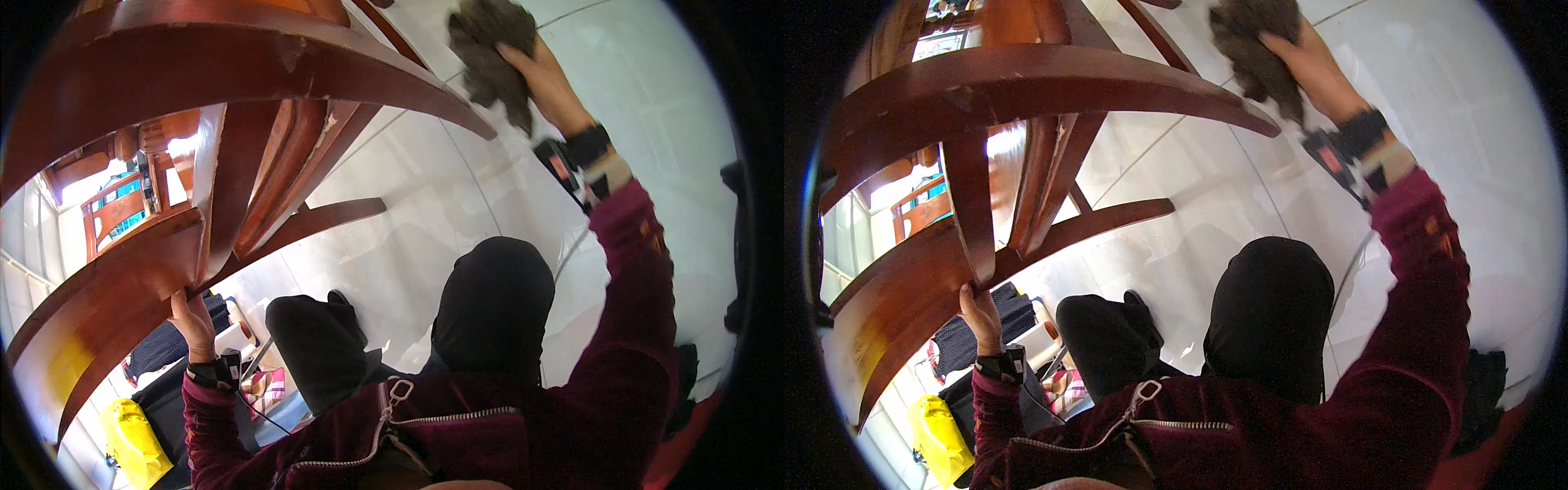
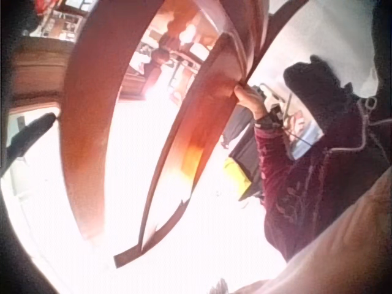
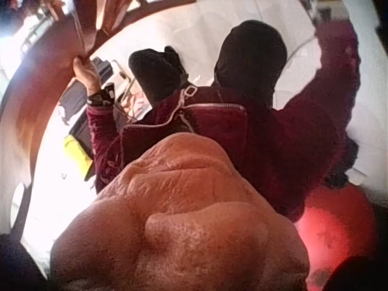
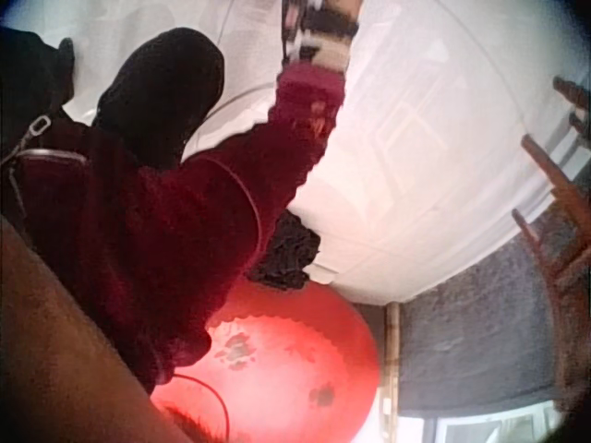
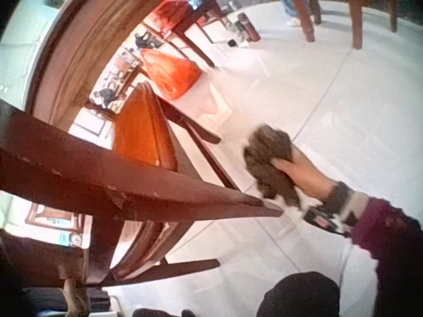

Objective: The person wipes a wooden chair with a cloth, cleaning the seat, back, and legs. Then the person wipes a large red inflatable ball with the same cloth, rotating it to clean multiple sides.

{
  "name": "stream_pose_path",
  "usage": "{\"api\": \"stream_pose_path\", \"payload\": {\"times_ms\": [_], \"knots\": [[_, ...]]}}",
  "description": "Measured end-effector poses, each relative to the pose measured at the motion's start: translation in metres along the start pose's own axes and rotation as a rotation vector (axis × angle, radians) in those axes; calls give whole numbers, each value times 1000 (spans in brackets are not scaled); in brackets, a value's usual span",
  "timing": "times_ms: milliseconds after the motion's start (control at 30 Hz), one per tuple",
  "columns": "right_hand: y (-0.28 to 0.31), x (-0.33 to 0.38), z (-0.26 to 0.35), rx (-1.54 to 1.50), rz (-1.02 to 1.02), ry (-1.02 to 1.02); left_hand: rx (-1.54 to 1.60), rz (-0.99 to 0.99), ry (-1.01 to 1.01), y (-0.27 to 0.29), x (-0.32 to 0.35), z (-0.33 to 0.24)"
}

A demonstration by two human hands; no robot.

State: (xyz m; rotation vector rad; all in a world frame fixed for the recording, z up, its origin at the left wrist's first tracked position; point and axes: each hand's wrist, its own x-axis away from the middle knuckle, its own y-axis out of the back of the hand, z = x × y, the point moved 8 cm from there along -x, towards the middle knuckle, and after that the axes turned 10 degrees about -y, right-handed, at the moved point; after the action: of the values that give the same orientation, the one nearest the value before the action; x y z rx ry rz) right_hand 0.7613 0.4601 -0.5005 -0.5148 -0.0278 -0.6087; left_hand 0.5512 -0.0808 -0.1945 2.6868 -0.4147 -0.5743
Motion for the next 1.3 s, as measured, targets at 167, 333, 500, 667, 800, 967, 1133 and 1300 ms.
{"api": "stream_pose_path", "payload": {"times_ms": [167, 333, 500, 667, 800, 967, 1133, 1300], "knots": [[-2, 66, -60, 344, -144, -295, 34, -52, 37, 3, 2, 4], [-41, 66, 15, 380, -30, -58, 99, -18, -28, -6, 2, -1], [-111, 92, 138, 354, 78, 381, 98, -19, -72, -15, 1, -3], [-127, 102, 179, 244, 86, 406, 159, -2, -21, -24, 4, -1], [-103, 77, 121, 432, 21, 186, 158, 34, -37, -29, 0, -5], [-41, 55, -22, 274, -88, -216, 178, 52, -74, -27, 0, -4], [-19, 33, -84, 302, -167, -237, 125, -18, -29, -24, 1, -1], [-43, 55, -37, 123, -200, -168, 151, -35, -83, -32, 2, -10]]}}
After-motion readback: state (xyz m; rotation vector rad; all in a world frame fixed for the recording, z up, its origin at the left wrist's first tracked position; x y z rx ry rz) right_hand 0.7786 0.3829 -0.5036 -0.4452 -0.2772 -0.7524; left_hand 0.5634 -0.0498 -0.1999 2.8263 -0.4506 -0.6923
